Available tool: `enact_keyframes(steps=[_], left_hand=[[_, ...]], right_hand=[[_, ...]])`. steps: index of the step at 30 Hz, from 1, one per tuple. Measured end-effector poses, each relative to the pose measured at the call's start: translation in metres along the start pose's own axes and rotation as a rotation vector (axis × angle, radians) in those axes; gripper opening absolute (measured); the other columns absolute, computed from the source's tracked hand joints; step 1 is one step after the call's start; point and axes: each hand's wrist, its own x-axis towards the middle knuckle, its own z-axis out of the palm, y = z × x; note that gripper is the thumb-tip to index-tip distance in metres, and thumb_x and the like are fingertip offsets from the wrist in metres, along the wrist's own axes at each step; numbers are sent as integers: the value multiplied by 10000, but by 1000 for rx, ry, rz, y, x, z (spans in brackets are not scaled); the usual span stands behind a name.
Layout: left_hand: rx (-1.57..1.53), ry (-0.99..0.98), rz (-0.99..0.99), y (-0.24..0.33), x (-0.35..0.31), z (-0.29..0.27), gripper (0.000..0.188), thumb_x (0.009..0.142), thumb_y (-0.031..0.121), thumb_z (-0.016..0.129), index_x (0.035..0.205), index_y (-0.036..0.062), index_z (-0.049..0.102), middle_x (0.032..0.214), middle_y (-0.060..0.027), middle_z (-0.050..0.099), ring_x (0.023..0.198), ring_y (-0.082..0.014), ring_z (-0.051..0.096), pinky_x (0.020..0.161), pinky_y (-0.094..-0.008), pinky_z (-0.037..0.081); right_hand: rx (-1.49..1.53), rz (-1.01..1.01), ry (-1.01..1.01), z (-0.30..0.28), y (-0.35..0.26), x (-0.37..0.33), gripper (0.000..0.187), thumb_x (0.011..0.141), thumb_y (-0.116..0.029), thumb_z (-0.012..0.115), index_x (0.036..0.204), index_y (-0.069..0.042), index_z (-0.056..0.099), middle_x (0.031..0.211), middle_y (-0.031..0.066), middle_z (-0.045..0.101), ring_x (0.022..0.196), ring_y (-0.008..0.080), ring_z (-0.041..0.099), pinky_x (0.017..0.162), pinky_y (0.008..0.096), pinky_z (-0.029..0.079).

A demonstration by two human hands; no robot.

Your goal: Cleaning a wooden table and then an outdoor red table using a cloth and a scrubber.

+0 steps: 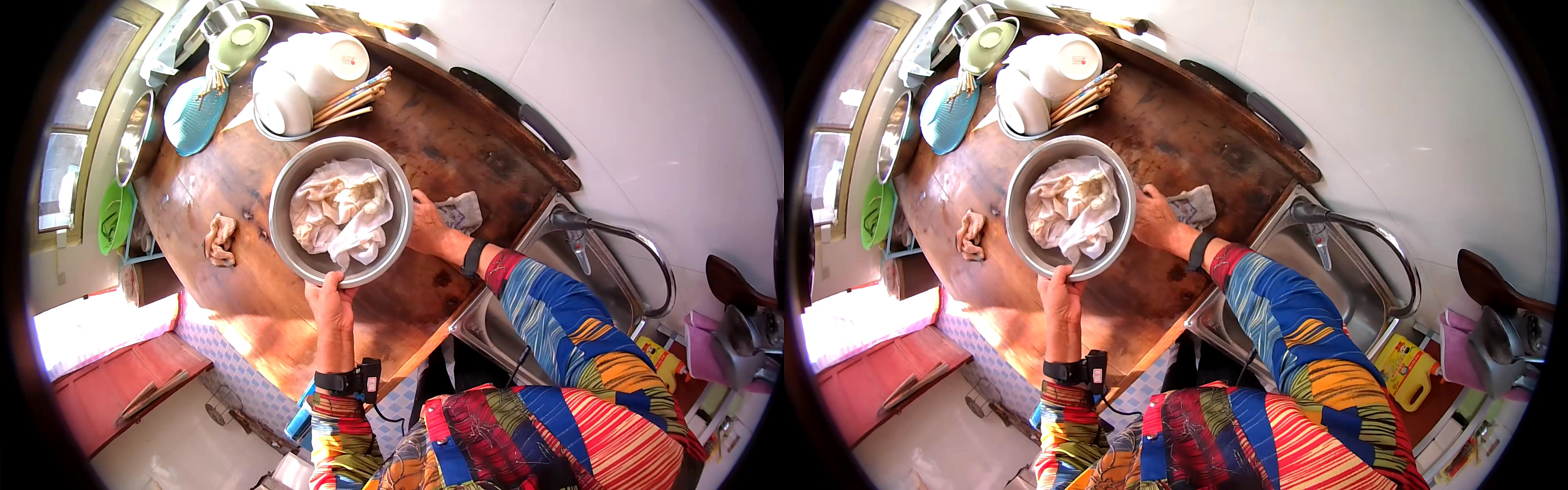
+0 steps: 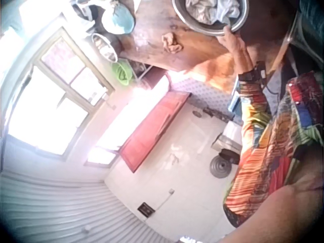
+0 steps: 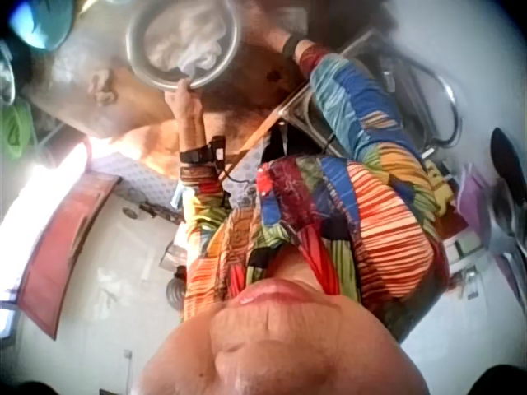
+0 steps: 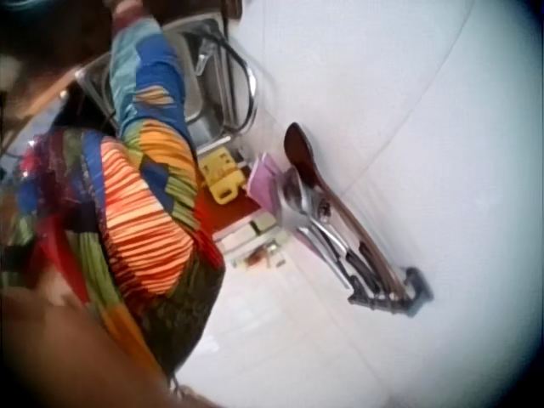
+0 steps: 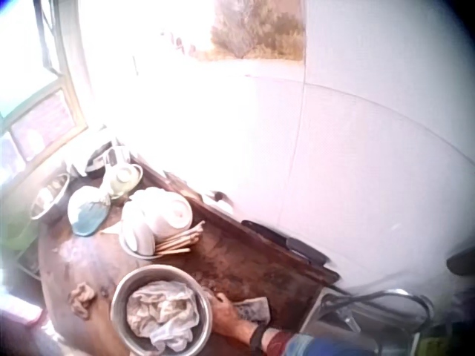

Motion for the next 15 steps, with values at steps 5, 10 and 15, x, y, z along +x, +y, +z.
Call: enact_keyframes(steps=[5,10,15], left_hand=[[-30,25,6,-4,4,-6,448,724,-85,484,1153,23,418,1063,-135,535,828,-264,625,626,-409,599],[-34,-12,-14,-14,11,-7,450,722,-94,493,1149,16,403,1031,-138,537,795,-258,620,588,-389,590],[-38,-32,-52,-36,28,5,448,722,-97,495,1145,13,396,1036,-142,531,793,-263,619,582,-386,588]], right_hand=[[-119,479,-132,-30,112,53,516,818,-176,563,1305,-153,393,1385,110,356,1287,266,322,982,450,294],[-106,372,-39,-44,124,-11,538,782,-185,612,1281,-181,411,1375,99,369,1269,276,343,980,440,309],[-40,312,-26,-53,44,-62,574,712,-134,662,1242,-143,443,1350,115,384,1238,298,366,952,431,316]])
